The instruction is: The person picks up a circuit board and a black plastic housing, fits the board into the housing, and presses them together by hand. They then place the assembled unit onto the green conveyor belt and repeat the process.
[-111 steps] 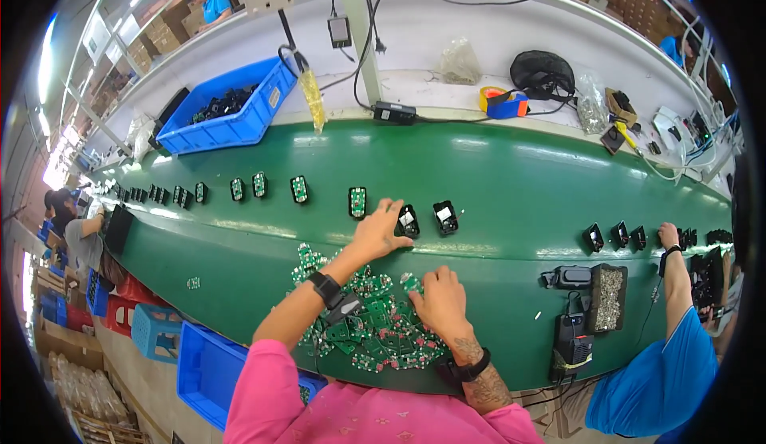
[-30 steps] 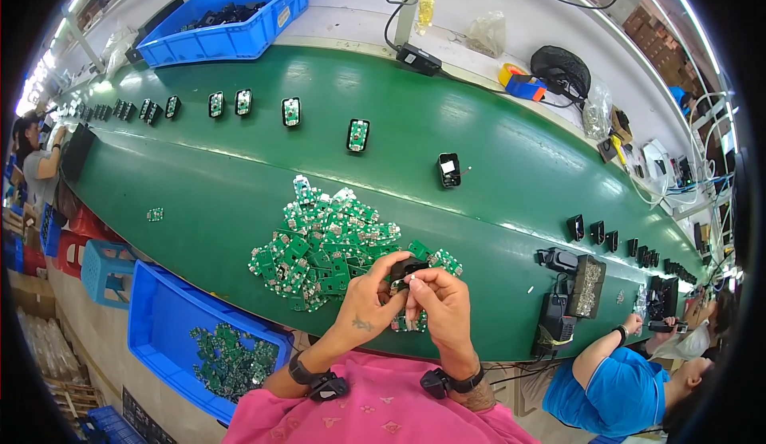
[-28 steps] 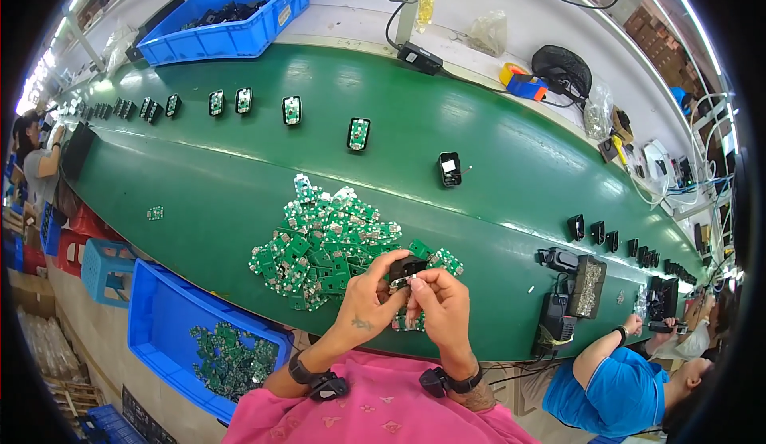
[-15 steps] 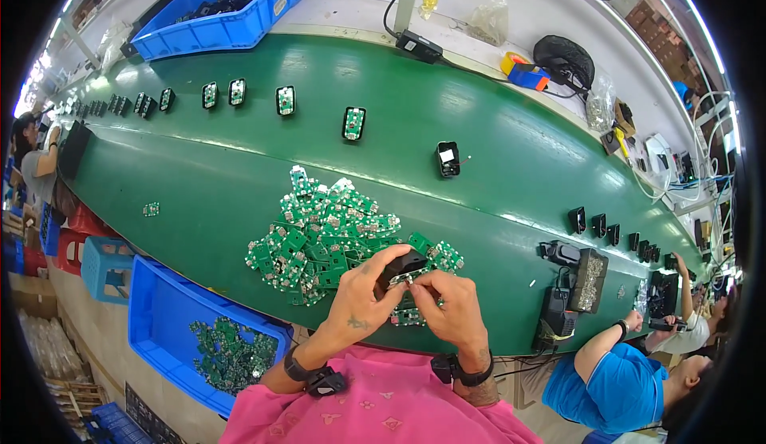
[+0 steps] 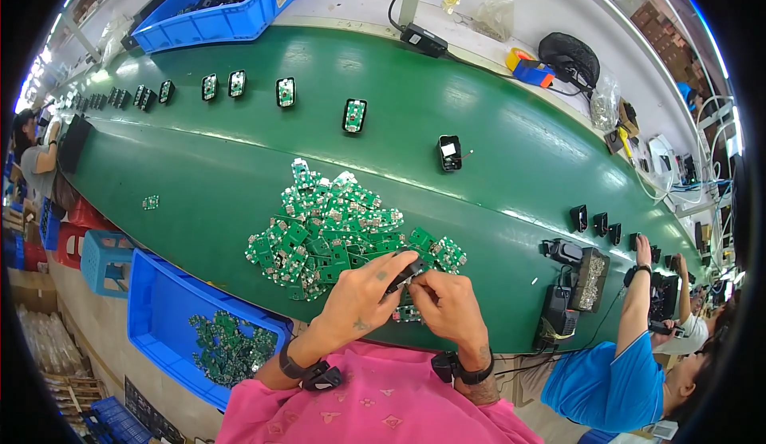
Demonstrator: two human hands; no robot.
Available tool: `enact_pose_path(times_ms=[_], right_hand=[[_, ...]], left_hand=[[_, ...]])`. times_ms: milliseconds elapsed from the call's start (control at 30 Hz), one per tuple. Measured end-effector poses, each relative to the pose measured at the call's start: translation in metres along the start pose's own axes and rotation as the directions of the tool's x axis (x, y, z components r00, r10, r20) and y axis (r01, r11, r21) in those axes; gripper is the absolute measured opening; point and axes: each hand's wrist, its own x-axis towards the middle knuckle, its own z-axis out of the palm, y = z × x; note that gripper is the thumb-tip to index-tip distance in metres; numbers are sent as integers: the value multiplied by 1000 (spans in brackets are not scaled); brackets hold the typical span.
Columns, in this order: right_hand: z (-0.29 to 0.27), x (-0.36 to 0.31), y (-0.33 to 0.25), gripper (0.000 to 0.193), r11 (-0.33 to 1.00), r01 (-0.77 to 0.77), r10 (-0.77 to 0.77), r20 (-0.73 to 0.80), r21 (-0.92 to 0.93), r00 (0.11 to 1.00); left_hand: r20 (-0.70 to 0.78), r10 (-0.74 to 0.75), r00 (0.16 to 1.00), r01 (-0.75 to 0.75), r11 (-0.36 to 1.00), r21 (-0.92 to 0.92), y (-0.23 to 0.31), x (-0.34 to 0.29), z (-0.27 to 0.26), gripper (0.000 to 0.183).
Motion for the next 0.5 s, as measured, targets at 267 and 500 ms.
enact_pose_path(times_ms=[267, 500], right_hand=[[24, -2, 15, 8, 998, -11, 19, -125, 59, 992], [26, -4, 27, 13, 957, -137, 204, -259, 254, 944]], left_hand=[[-47, -81, 996, 80, 996, -30, -3, -1, 6, 51], [113, -297, 948, 313, 816, -486, -8, -4, -1, 53]])
